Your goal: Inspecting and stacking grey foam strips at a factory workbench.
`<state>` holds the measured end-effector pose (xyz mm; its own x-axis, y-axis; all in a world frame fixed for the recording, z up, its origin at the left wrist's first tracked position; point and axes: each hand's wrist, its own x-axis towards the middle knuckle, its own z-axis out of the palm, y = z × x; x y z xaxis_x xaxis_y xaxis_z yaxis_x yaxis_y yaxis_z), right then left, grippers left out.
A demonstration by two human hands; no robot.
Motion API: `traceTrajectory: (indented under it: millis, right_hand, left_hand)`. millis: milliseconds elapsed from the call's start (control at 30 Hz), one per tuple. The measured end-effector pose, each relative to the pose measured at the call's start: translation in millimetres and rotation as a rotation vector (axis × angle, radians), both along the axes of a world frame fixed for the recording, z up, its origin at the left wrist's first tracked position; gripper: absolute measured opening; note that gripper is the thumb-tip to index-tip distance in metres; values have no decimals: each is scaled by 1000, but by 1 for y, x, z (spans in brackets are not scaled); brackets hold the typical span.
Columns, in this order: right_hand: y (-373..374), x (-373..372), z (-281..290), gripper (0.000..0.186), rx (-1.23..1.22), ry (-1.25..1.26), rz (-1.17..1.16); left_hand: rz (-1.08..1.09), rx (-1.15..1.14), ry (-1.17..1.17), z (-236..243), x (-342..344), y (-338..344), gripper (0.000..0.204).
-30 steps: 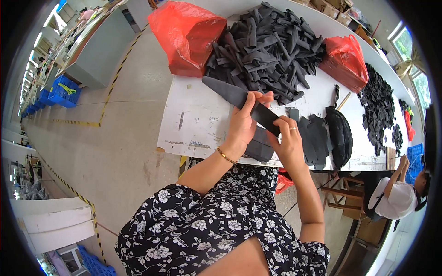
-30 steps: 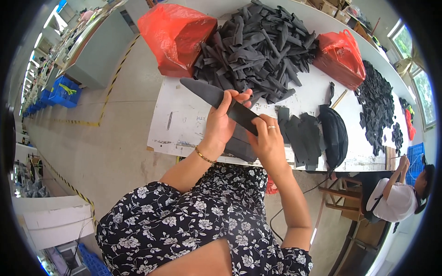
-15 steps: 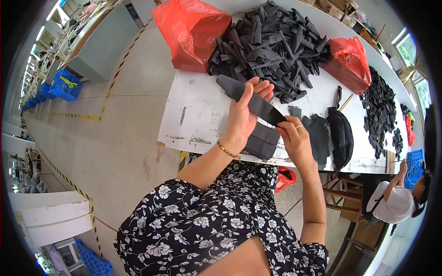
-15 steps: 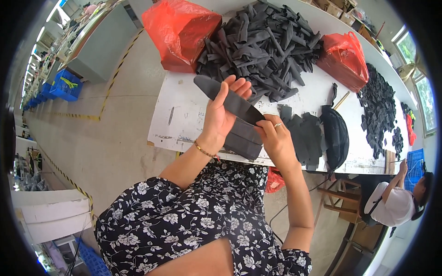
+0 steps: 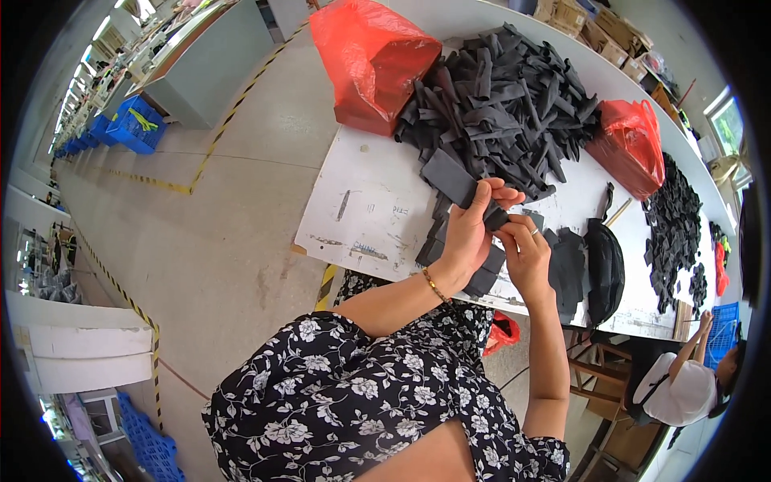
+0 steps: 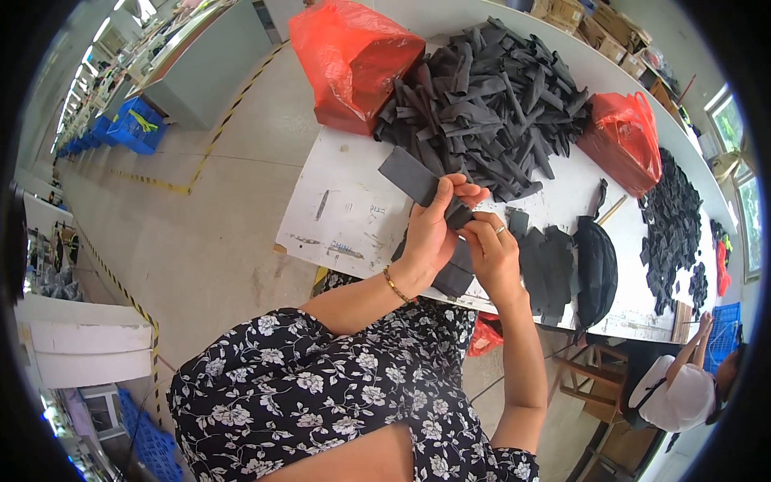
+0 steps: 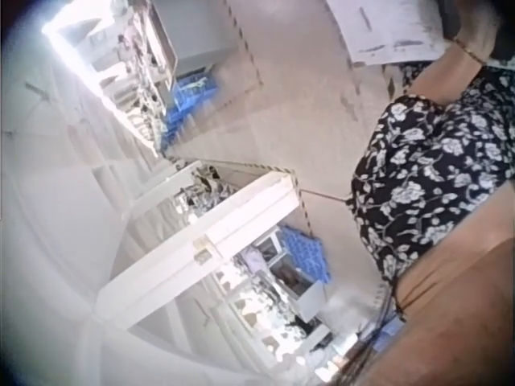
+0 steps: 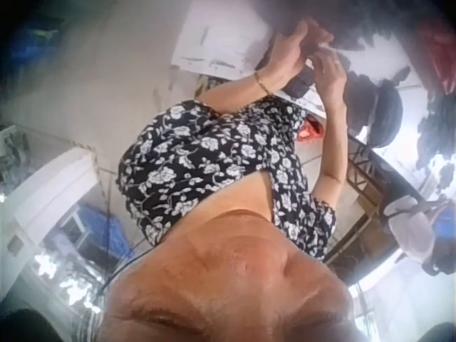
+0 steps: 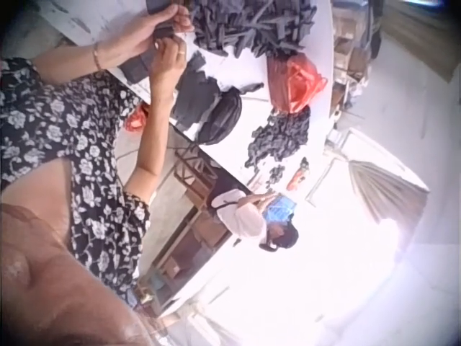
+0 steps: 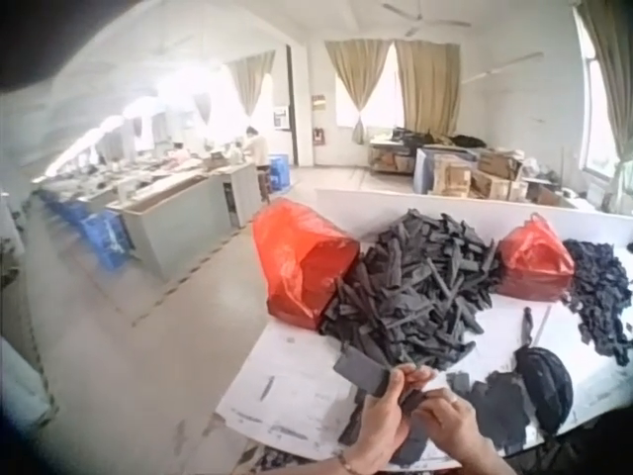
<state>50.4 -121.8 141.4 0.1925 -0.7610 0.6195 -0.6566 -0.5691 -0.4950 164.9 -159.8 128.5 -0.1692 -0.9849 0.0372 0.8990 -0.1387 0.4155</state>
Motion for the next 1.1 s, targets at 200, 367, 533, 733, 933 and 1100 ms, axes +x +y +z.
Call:
traceTrajectory:
  millis: [200,367,533,733,933,1100]
  right_hand:
    - [-2,1,0,11,26,-8,-1]
    - [-4,0,-1,12,41,-10,15]
    - [-7,-1,-1,12,21,-8,20]
    - [-8,-3,-4,13,34,-10,12]
    - [-4,22,-5,17,348,-496,-138]
    - [2,46,-17,17,219,-982,-238]
  left_hand:
    - [-19,-3,-18,-3,0,0,30]
    - [-23,-11,-25,-4,3,-2,28]
    - [-37,-16,-30,-5,5,-2,29]
    - [-46,-49,-35,-9,4,-6,28]
    - [-19,-47,-27,-7,8,-14,37]
    - [-13,-160,-31,1,16,-20,36]
